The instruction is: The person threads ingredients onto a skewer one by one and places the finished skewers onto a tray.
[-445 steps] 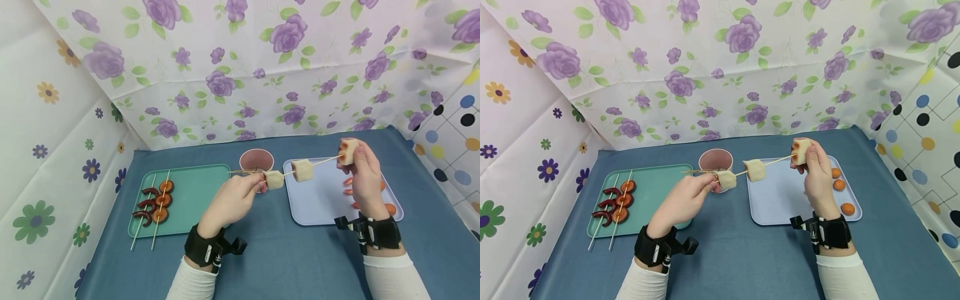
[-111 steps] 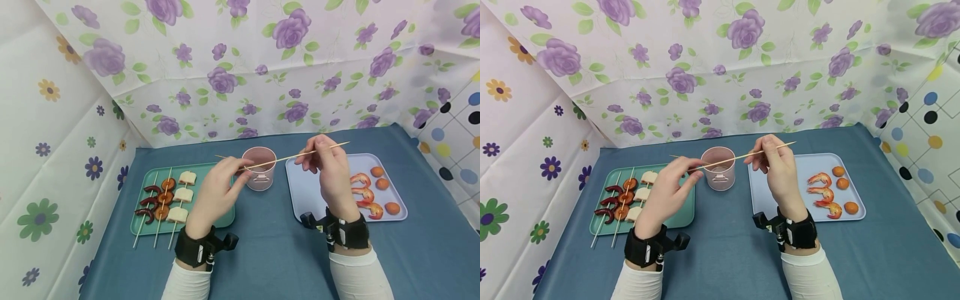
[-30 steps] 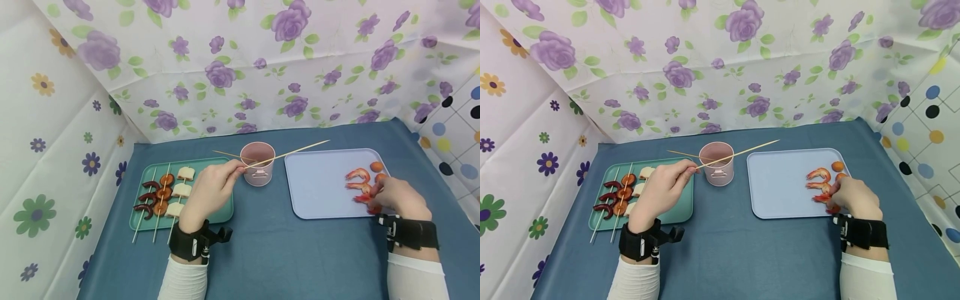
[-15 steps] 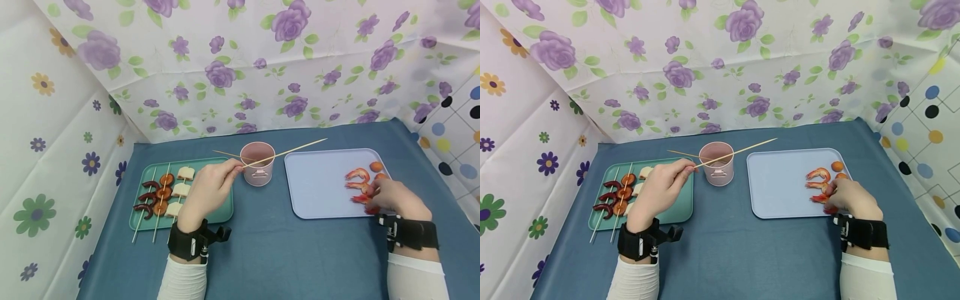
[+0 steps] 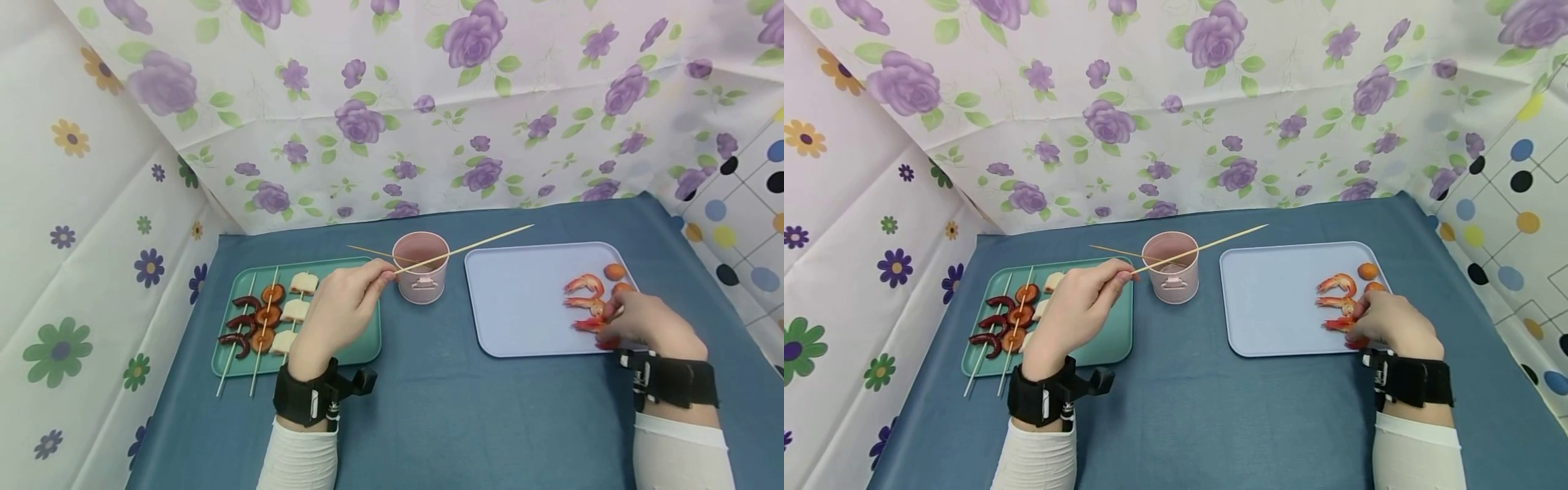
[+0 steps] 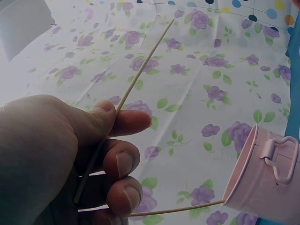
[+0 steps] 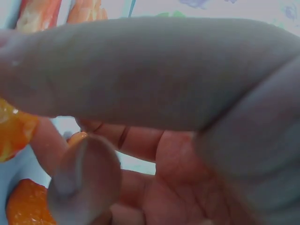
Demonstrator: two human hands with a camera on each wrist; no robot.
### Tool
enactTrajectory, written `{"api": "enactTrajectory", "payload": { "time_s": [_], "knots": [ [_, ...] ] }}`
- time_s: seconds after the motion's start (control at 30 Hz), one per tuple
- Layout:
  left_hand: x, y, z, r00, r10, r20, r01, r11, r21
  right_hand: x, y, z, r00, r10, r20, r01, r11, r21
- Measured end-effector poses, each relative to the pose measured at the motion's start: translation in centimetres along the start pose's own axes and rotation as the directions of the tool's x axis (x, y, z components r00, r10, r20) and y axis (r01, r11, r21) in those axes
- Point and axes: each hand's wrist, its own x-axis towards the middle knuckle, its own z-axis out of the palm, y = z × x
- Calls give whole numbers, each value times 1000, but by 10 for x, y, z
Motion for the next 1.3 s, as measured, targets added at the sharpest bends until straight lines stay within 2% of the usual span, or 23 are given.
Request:
{"api": "enactTrajectory", "payload": {
  "time_s": [0.2, 0.43, 0.53, 0.63, 0.73, 0.83, 0.9, 0.97, 1.03, 1.13, 1.2, 1.23, 1.3],
  "knots": [
    [0, 0, -1, 1000, -4, 2, 4, 1000, 0, 5, 1, 0, 998, -53, 19, 54, 998, -21],
    [-1, 0, 0, 1000, -5, 0, 5, 1000, -7, 8, 1, 0, 993, -93, 67, 92, 996, 17],
    [-1, 0, 0, 1000, -1, -2, 1, 1000, -9, 8, -2, 1, 987, -155, 51, 154, 988, 10],
    [-1, 0, 0, 1000, 2, 1, -2, 1000, -9, 9, -9, 3, 971, -238, 10, 238, 971, 9],
    [-2, 0, 1, 1000, 2, 6, -2, 1000, -7, 8, -21, 4, 950, -310, -39, 312, 947, 78],
    [-2, 1, 1, 1000, 5, 8, -5, 1000, -7, 7, -37, 7, 935, -339, -98, 353, 908, 226],
    [-2, 2, 2, 1000, 12, 14, -12, 1000, -9, 5, -49, 11, 925, -348, -151, 379, 864, 331],
    [-1, 3, 3, 1000, 18, 21, -18, 1000, -7, 3, -61, 15, 910, -367, -195, 415, 785, 460],
    [0, 4, 4, 999, 24, 29, -24, 1000, -4, 0, -73, 19, 882, -411, -232, 464, 666, 584],
    [1, 6, 6, 999, 28, 38, -28, 1000, 5, -4, -87, 26, 827, -497, -263, 506, 452, 735],
    [2, 6, 7, 999, 30, 45, -31, 999, 9, -7, -93, 30, 799, -532, -281, 510, 351, 785],
    [2, 6, 8, 998, 32, 50, -33, 999, 9, -8, -96, 31, 790, -541, -290, 511, 319, 798],
    [3, 6, 9, 997, 32, 63, -33, 999, 9, -10, -100, 34, 786, -538, -305, 509, 281, 813]
  ]
}}
